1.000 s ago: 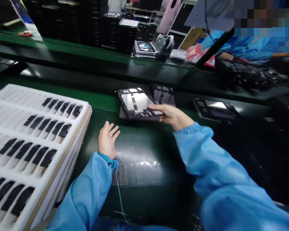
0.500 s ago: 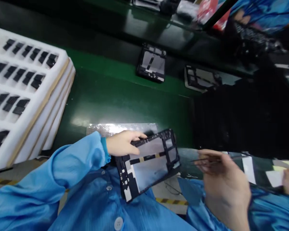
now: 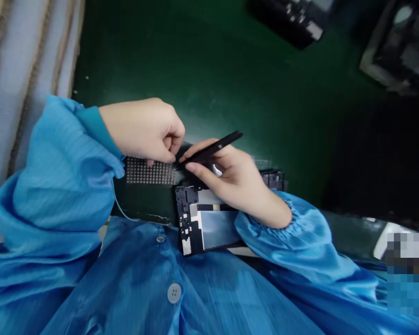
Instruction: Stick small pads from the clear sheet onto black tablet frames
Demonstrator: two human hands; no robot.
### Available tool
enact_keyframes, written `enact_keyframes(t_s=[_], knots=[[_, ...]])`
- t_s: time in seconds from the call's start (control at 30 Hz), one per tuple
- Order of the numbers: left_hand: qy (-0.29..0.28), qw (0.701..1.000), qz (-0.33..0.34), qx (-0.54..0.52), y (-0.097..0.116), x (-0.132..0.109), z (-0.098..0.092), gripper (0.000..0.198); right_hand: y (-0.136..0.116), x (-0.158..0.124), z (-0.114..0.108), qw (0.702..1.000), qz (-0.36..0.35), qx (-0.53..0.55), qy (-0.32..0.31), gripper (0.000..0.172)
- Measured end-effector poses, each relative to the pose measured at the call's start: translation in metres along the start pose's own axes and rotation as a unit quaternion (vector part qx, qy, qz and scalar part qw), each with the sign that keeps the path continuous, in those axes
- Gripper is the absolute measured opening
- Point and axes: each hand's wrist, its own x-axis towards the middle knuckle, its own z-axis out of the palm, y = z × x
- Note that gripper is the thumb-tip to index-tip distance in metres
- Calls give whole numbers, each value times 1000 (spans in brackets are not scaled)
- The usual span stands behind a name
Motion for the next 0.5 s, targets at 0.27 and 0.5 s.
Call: enact_keyframes(t_s=[0.27,0.5], knots=[[20,999,3,50,3,-1,10,14,11,-6,1,998,-22,-48,-26,13],[9,997,-32,66,3,5,9,15,6,4,-5,997,-7,-52,-51,8]])
